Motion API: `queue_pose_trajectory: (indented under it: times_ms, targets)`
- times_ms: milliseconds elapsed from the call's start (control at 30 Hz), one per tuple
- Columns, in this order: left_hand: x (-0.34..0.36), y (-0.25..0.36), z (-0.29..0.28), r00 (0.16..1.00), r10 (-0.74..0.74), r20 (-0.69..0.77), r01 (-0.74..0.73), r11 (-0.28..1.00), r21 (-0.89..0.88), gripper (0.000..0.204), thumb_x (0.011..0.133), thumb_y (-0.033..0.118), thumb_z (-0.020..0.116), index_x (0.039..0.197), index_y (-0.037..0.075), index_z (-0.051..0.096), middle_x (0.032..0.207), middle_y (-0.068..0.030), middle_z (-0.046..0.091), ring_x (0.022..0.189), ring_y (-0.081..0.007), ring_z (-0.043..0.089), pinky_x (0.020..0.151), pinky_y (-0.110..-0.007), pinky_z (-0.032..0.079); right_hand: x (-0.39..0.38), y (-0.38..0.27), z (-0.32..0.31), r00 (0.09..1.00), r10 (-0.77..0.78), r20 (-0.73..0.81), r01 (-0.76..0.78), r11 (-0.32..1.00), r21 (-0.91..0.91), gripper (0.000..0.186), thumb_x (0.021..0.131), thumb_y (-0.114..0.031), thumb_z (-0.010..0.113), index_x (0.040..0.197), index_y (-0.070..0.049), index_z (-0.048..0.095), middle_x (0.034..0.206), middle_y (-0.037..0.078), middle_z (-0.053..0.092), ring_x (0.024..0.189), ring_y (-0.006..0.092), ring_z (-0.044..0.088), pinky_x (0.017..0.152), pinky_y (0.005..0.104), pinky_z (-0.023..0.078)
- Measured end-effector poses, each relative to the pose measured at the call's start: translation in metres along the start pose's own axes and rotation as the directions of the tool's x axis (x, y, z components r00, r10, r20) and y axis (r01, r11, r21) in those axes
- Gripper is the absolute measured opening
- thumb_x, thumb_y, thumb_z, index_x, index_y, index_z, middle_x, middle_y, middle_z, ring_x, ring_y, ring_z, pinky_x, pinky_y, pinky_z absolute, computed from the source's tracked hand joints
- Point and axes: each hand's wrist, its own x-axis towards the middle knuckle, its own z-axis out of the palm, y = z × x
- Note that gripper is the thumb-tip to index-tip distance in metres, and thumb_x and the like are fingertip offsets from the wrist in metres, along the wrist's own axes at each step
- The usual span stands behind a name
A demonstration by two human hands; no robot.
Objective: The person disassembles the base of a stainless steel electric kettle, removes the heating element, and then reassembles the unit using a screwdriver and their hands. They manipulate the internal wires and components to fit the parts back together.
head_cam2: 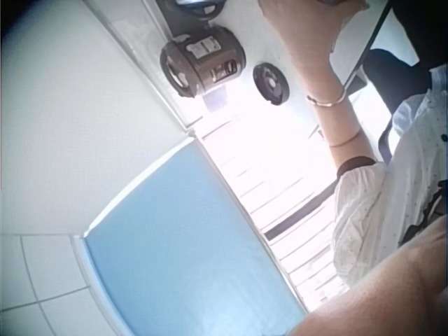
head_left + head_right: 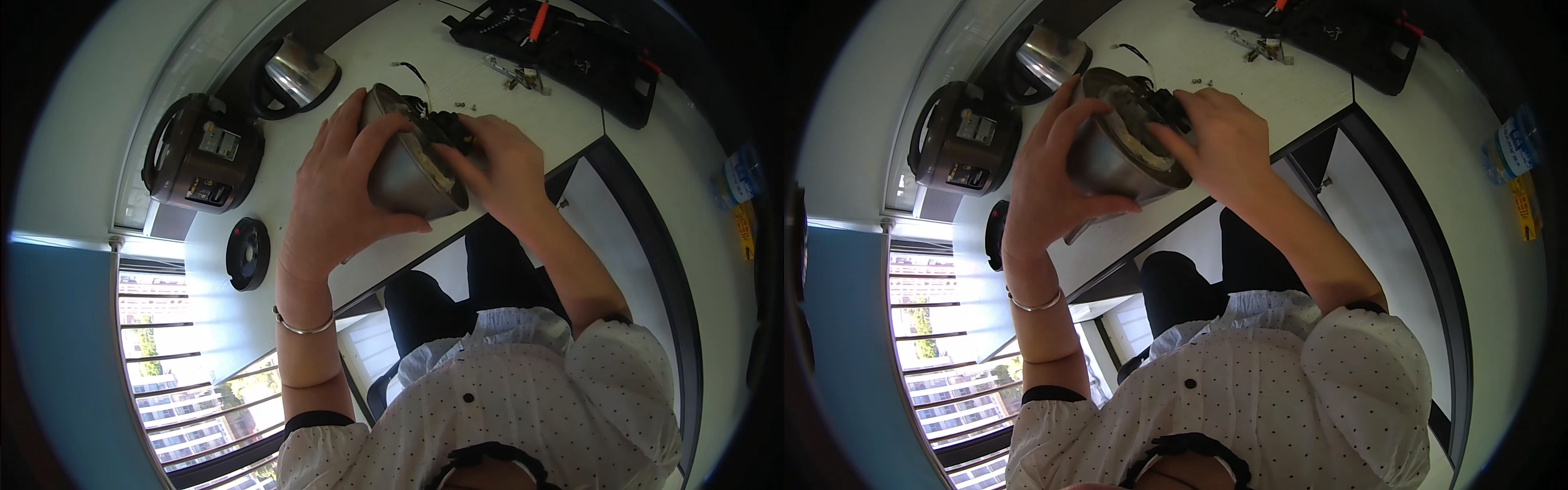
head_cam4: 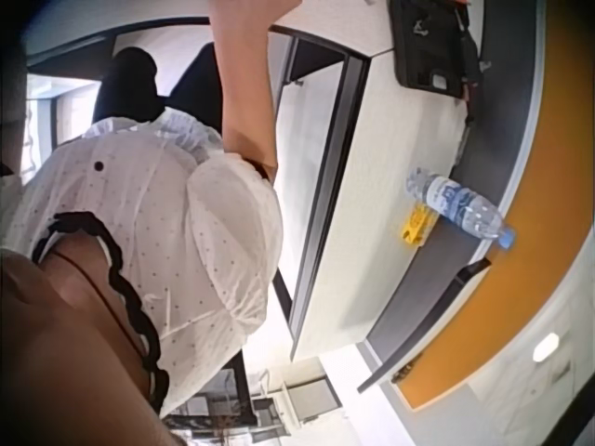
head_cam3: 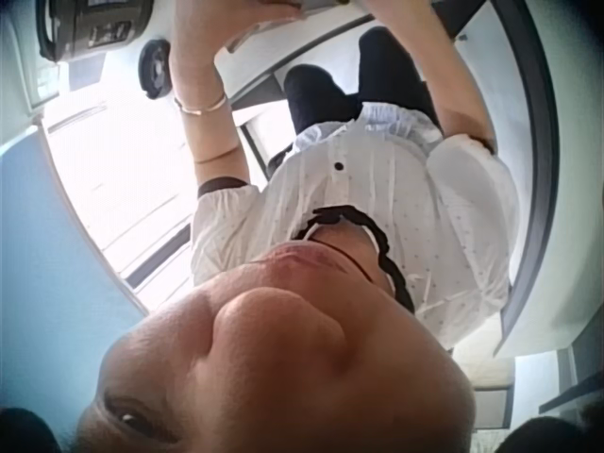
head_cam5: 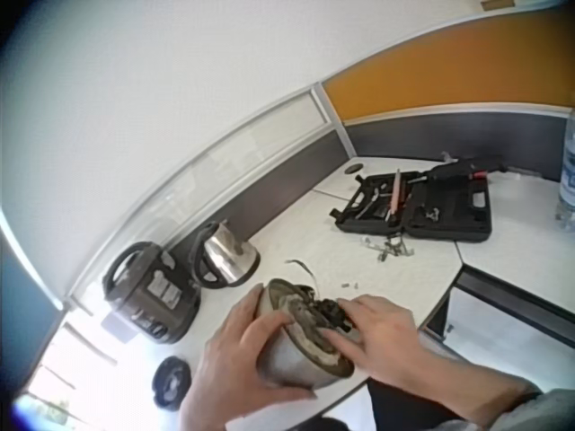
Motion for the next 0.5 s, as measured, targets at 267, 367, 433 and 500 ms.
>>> queue_pose_trajectory:
  times_ms: [267,367,433,500]
  targets:
    - [-0.0016,0.0013,0.0,1.0,0.004,0.019,-0.005,1.0,0.012,0.09,0.031,0.025,0.092,0.113,0.013,0.057,0.139,-0.0198,0.042,0.114,-0.0383,0.054,0.089,-0.042,0.05,0.001,0.0011,0.0053,0.997,0.051,0.055,-0.053,0.998,0.019,0.025,0.084,-0.025,0.063,0.08,-0.001,0.061,0.066,0.011,0.058,0.059,0.0276,0.059,0.052,0.0364,0.046]
    - [-0.0028,0.0036,-0.0018,0.998,-0.035,0.046,0.036,0.999,-0.023,0.087,0.034,0.024,0.089,0.115,0.018,0.056,0.135,-0.0212,0.043,0.119,-0.0409,0.046,0.095,-0.045,0.043,0.0007,-0.0002,0.0049,0.994,0.088,0.062,-0.092,0.993,0.074,0.025,0.085,-0.025,0.062,0.079,-0.001,0.06,0.065,0.011,0.057,0.057,0.0277,0.059,0.052,0.0366,0.045]
    - [-0.0037,0.0043,-0.002,0.998,-0.032,0.048,0.033,0.999,-0.005,0.087,0.034,0.024,0.089,0.115,0.018,0.056,0.135,-0.021,0.043,0.119,-0.0412,0.046,0.095,-0.045,0.044,0.0008,-0.0001,0.0044,0.995,0.087,0.051,-0.091,0.991,0.094,0.025,0.085,-0.026,0.062,0.078,-0.001,0.06,0.066,0.011,0.058,0.057,0.0275,0.059,0.052,0.0364,0.045]
    - [-0.0043,0.0048,-0.0024,0.998,-0.033,0.049,0.033,0.999,0.006,0.087,0.034,0.024,0.089,0.115,0.018,0.056,0.135,-0.021,0.043,0.119,-0.0414,0.046,0.095,-0.045,0.044,0.0012,-0.0002,0.0043,0.995,0.085,0.046,-0.09,0.99,0.106,0.026,0.086,-0.026,0.062,0.078,-0.001,0.06,0.066,0.011,0.058,0.058,0.0273,0.059,0.053,0.0362,0.046]
